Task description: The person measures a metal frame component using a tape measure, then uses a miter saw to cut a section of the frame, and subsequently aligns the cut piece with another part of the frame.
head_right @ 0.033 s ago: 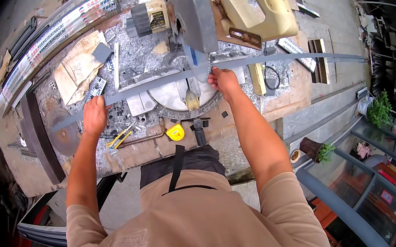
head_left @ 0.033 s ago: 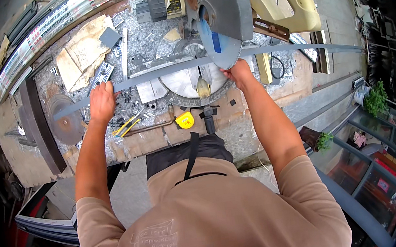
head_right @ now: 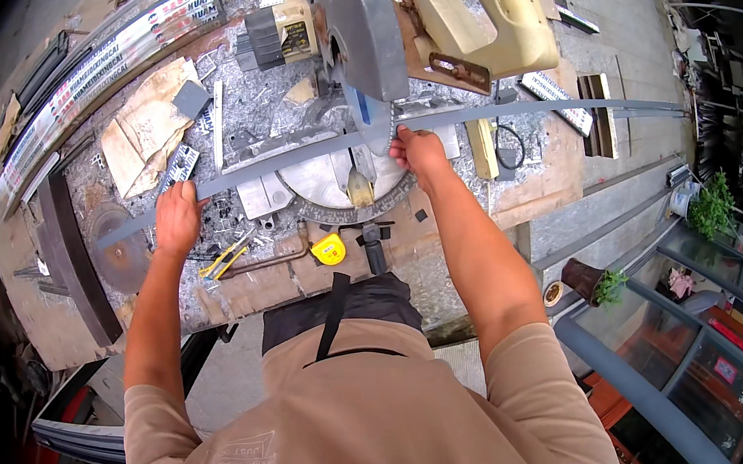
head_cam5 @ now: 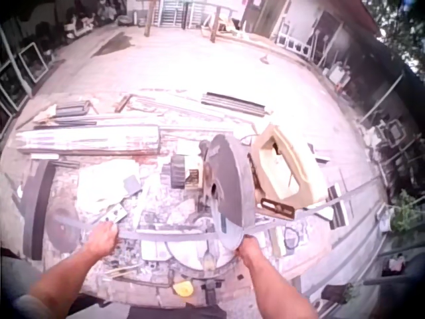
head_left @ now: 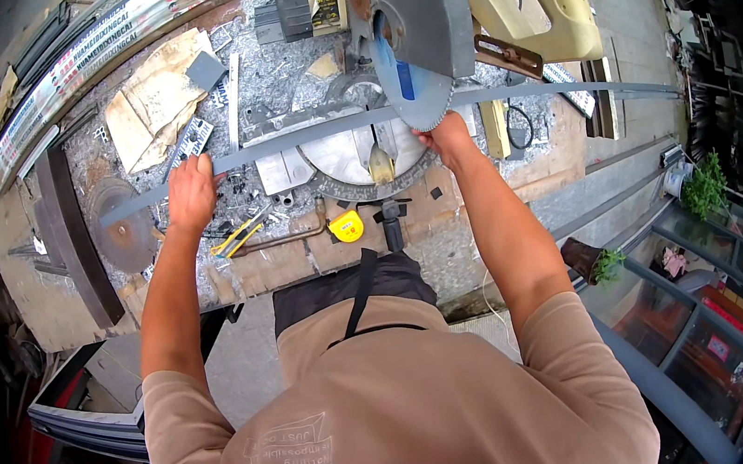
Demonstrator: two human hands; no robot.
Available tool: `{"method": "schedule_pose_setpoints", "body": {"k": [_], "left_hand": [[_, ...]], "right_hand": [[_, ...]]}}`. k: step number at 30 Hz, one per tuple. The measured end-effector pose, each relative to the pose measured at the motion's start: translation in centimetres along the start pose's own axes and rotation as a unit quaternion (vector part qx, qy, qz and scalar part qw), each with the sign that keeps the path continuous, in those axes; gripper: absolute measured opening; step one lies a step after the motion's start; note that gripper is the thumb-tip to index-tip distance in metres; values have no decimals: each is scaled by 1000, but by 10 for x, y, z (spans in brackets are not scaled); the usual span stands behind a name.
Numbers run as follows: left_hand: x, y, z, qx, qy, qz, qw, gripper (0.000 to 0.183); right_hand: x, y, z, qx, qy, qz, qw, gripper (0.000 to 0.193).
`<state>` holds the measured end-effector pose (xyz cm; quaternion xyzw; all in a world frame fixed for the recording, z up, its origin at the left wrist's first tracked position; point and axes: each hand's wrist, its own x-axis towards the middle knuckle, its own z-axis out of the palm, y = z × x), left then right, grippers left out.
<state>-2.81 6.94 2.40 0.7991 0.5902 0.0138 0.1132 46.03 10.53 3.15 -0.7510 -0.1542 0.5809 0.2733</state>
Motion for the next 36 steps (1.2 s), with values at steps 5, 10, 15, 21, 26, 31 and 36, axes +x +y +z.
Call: {"method": "schedule_pose_setpoints", "body": {"k": [5, 10, 15, 21, 26, 31, 36], "left_hand": [[0, -1, 0, 10, -29, -9, 999, 26], [0, -1, 1, 9, -24, -11, 1000, 27], [2, 5, -6, 8, -35, -15, 999, 28], [0, 3, -4, 13, -34, -17, 999, 30], [2, 10, -15, 17, -42, -18, 999, 36], [9, 44, -29, 11, 2, 10, 1000, 49], [24, 70, -17, 13, -17, 12, 1000, 49]], "right_hand": [[2, 6, 1, 29, 6, -10, 1000, 29], [-7, 2, 6, 40, 7, -19, 999, 31], [-1, 0, 8, 1, -17, 8, 1000, 31], [6, 3, 16, 56, -6, 35, 998, 26], [17, 14, 22, 59, 41, 23, 997, 24], [8, 9, 28, 68, 51, 29, 996, 20], [13, 13, 24, 74, 27, 30, 996, 23]]}}
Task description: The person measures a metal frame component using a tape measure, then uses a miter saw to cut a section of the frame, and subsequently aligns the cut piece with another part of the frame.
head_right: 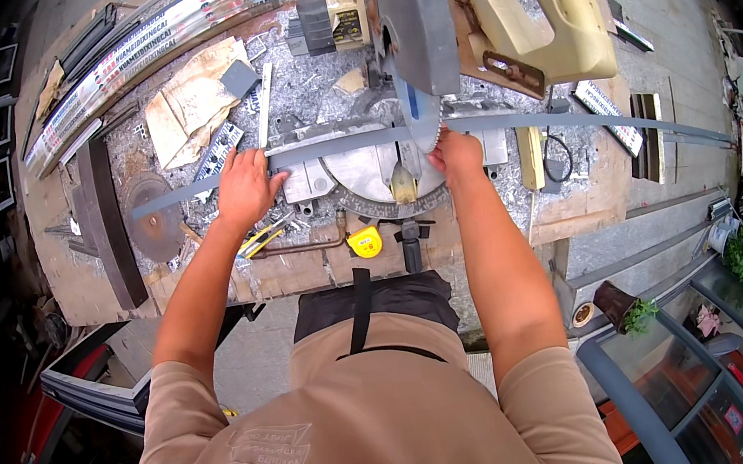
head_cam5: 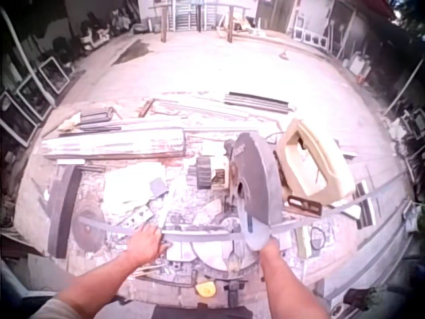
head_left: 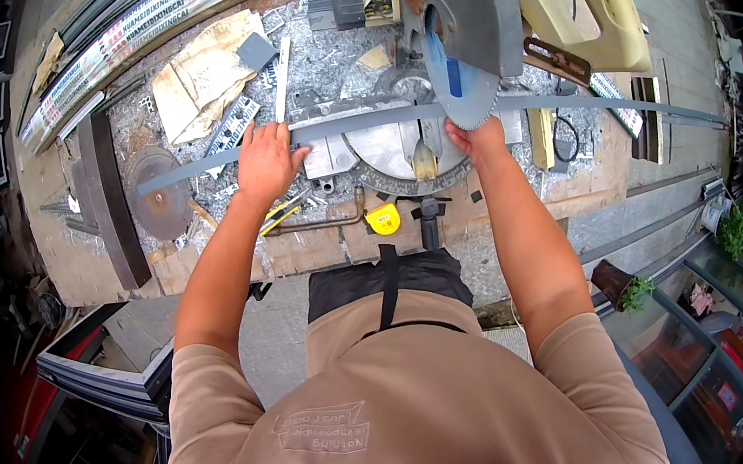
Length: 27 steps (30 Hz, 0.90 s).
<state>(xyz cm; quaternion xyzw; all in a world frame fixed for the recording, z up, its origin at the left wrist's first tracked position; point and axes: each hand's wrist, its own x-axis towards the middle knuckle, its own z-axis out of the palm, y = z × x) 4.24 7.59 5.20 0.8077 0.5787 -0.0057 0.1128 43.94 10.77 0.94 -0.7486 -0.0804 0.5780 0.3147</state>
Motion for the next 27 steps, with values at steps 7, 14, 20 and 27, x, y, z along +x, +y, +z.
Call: {"method": "schedule_pose_setpoints", "body": {"k": [7, 14, 20, 27], "left_hand": [[6, 2, 12, 5, -39, -56, 998, 46], [4, 1, 13, -6, -30, -59, 998, 48], [5, 4, 13, -15, -18, -56, 998, 43], [8, 7, 12, -19, -22, -54, 998, 41]], "right_hand": [[-7, -4, 1, -9, -1, -1, 1000, 28], [-27, -9, -15, -43, -49, -6, 998, 36], [-68, -143, -95, 25, 64, -215, 974, 39], [-256, -327, -25, -353, -23, -453, 818, 64]]}}
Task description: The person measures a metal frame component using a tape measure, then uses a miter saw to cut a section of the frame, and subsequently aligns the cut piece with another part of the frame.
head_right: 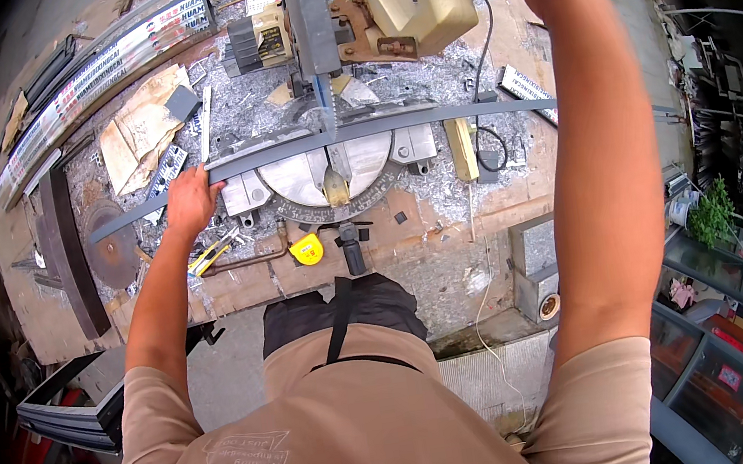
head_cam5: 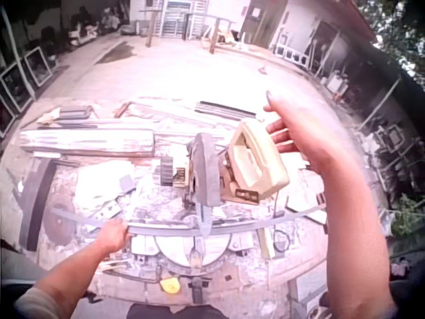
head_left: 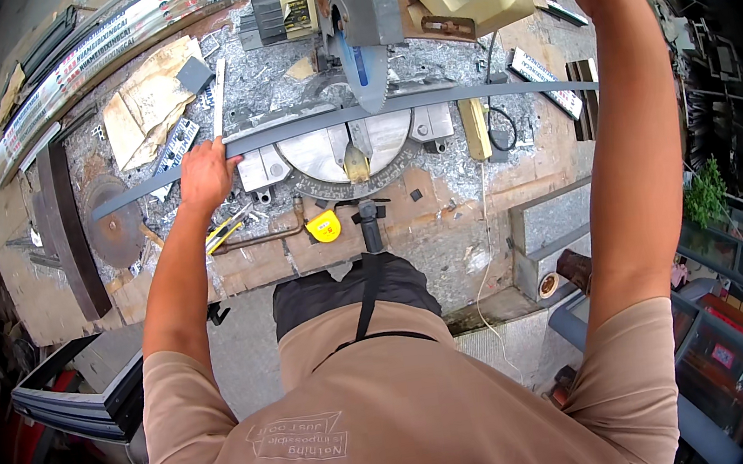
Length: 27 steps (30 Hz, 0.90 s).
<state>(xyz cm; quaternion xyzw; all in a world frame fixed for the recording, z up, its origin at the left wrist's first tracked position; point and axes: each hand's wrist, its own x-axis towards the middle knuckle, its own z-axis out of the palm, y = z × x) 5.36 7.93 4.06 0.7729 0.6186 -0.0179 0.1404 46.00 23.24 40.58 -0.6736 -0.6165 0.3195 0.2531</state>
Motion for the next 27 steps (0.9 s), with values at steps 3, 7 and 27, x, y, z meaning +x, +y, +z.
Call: {"method": "schedule_pose_setpoints", "body": {"k": [3, 7, 27], "left_hand": [[-5, -3, -2, 18, -2, -9, 1000, 42], [-6, -6, 2, 9, -6, -18, 1000, 43], [-7, -8, 6, 4, -13, -25, 1000, 40]], "right_hand": [[19, -3, 38, -312, 44, -160, 936, 55], [-41, -33, 58, -37, -9, 5, 999, 62], [-203, 113, 130, 223, 57, 86, 969, 38]]}}
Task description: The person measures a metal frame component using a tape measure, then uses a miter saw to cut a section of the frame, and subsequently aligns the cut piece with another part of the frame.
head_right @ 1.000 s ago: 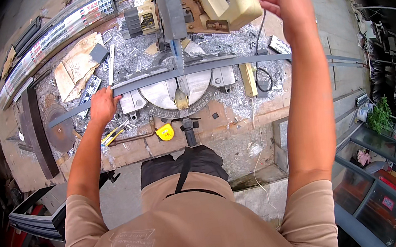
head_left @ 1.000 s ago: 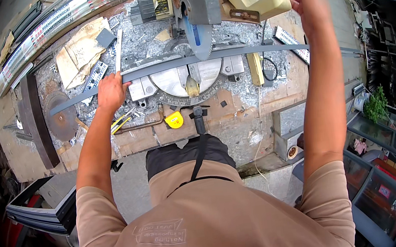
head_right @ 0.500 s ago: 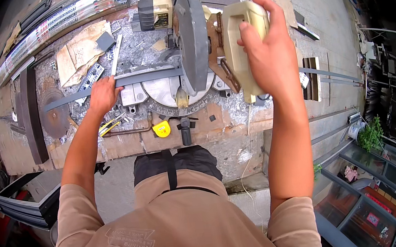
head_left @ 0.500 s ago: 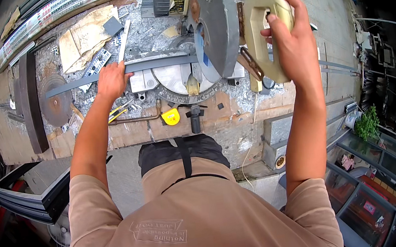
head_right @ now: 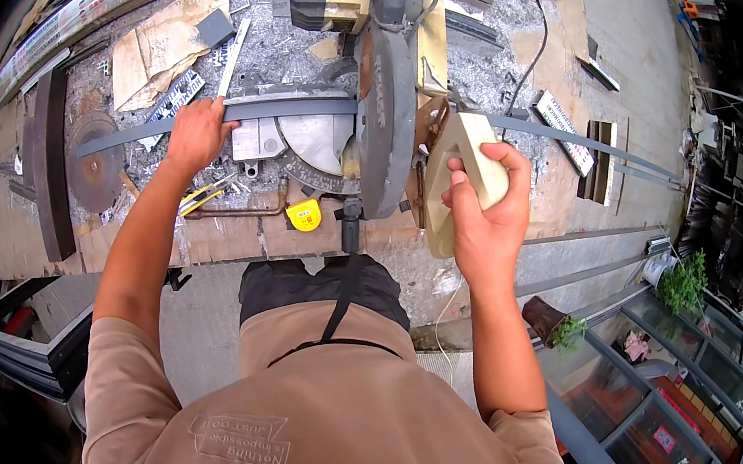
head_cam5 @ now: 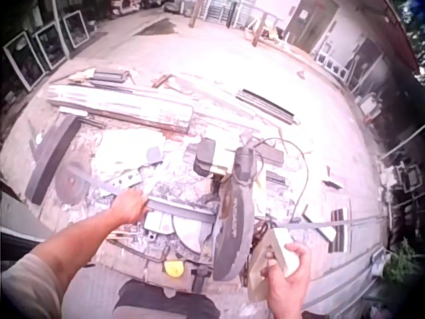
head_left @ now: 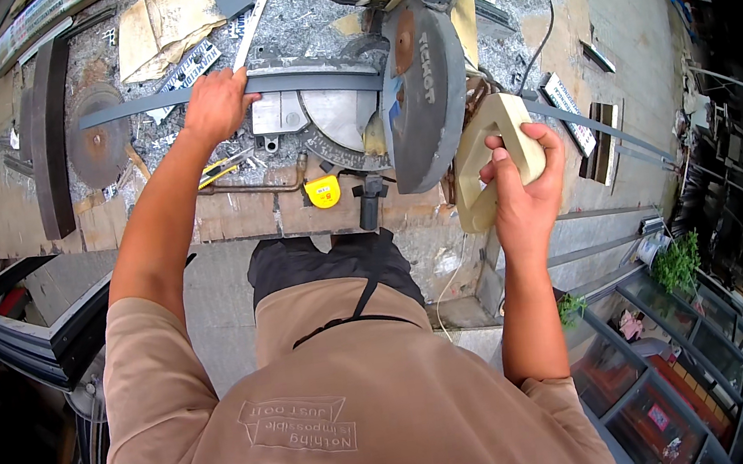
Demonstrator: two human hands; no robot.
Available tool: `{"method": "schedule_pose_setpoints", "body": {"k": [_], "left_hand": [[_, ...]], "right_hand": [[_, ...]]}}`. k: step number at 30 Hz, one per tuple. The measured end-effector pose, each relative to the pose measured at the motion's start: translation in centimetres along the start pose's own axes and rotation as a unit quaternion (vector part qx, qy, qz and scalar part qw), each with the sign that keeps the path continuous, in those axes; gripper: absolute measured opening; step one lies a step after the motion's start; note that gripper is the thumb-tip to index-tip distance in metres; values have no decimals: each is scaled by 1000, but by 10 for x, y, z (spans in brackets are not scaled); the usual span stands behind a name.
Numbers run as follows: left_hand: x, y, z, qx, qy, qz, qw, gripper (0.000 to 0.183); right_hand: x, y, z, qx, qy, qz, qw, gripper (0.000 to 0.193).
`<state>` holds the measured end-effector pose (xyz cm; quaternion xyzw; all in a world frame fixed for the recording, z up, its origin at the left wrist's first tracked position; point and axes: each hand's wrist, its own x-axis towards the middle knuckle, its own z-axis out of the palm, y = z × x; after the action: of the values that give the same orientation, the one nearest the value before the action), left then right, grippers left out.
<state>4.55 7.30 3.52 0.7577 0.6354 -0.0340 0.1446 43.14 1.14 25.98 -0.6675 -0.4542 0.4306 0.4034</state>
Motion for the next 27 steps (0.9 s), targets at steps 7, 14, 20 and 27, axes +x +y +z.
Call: {"method": "schedule_pose_setpoints", "body": {"k": [7, 14, 20, 27], "left_hand": [[1, -3, 3, -3, 14, 20, 1000, 46], [1, -1, 2, -7, 6, 8, 1000, 43], [1, -1, 4, -4, 6, 3, 1000, 42], [0, -1, 1, -8, 9, 6, 1000, 40]], "right_hand": [[-3, 10, 0, -7, 21, -8, 1000, 38], [-2, 9, 0, -8, 22, -7, 1000, 38], [-3, 13, 1, -5, 30, -16, 999, 38], [-3, 13, 2, -9, 41, -15, 999, 38]]}}
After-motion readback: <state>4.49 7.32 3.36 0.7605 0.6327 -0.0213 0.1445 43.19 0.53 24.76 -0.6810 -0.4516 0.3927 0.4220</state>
